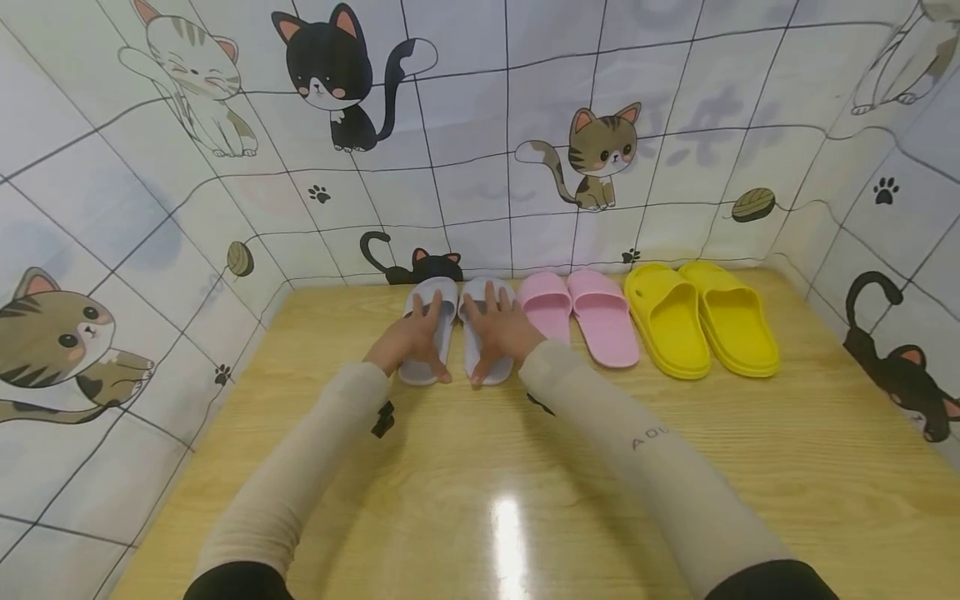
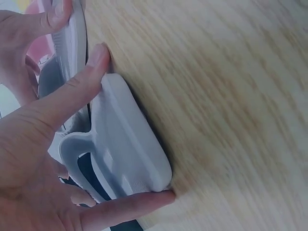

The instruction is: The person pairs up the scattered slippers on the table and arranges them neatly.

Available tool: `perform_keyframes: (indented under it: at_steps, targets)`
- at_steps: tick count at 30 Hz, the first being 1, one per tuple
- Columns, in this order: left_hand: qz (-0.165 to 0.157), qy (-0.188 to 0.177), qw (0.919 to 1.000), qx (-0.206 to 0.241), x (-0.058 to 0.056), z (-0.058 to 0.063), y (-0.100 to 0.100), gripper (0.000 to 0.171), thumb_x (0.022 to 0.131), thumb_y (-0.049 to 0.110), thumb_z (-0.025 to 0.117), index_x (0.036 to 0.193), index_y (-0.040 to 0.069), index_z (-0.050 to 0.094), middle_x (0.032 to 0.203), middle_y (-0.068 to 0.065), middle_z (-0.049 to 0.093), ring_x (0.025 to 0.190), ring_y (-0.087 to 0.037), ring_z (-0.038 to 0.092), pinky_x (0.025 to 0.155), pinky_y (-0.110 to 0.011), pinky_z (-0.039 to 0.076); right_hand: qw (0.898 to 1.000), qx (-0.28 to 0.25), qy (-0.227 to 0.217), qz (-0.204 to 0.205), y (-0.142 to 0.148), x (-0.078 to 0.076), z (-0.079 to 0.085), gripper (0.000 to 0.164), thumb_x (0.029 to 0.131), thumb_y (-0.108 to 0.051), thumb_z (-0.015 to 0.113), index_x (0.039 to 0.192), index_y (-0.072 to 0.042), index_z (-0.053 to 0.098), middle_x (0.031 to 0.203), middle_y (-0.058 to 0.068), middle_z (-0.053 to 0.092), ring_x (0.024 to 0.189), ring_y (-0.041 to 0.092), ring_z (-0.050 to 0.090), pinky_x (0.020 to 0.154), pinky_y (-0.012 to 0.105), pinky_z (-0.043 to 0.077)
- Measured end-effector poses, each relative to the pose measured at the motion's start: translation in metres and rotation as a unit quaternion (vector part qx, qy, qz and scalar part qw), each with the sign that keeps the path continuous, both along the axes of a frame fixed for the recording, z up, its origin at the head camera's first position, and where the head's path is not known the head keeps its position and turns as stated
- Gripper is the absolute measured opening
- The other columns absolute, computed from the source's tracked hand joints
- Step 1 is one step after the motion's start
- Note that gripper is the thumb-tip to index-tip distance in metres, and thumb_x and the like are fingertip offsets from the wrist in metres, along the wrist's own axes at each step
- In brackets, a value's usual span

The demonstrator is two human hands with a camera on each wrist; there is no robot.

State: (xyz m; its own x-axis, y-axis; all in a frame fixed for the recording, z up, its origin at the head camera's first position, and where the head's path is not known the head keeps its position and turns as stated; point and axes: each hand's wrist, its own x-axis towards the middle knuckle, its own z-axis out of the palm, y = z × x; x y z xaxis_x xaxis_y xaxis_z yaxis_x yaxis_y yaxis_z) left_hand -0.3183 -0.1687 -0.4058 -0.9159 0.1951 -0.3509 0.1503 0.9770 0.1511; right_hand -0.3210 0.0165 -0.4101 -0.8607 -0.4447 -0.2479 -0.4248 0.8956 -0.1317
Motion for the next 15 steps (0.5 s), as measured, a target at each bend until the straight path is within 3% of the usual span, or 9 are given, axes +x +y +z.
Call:
perform_keyframes:
  at_steps: [7, 15]
  targets:
    - [0.005, 0.001, 1.0000, -0.001, 0.001, -0.003, 0.003, 0.160, 0.061, 0.051, 0.098, 0.164, 0.013, -0.018, 0.167, -0.035, -0.014, 0.144, -0.056, 0.039, 0.116, -0.061, 0.041, 1.000, 0.014, 0.004, -0.013, 0.001, 0.005, 0.000, 0.151, 0.060, -0.067, 0.091, 0.168, -0.018, -0.002, 0.170, 0.030, -0.009, 0.159, 0.049, 0.005, 0.130, 0.058, 0.014]
    - [0.025, -0.003, 0.9997, 0.001, 0.007, -0.007, 0.005, 0.162, 0.061, 0.043, 0.100, 0.163, 0.012, -0.022, 0.166, -0.036, -0.019, 0.146, -0.057, 0.035, 0.113, -0.065, 0.043, 0.995, 0.074, 0.049, 0.041, -0.011, 0.015, 0.000, 0.144, 0.064, -0.073, 0.086, 0.168, -0.019, 0.002, 0.171, 0.028, -0.007, 0.160, 0.044, 0.006, 0.129, 0.062, 0.013]
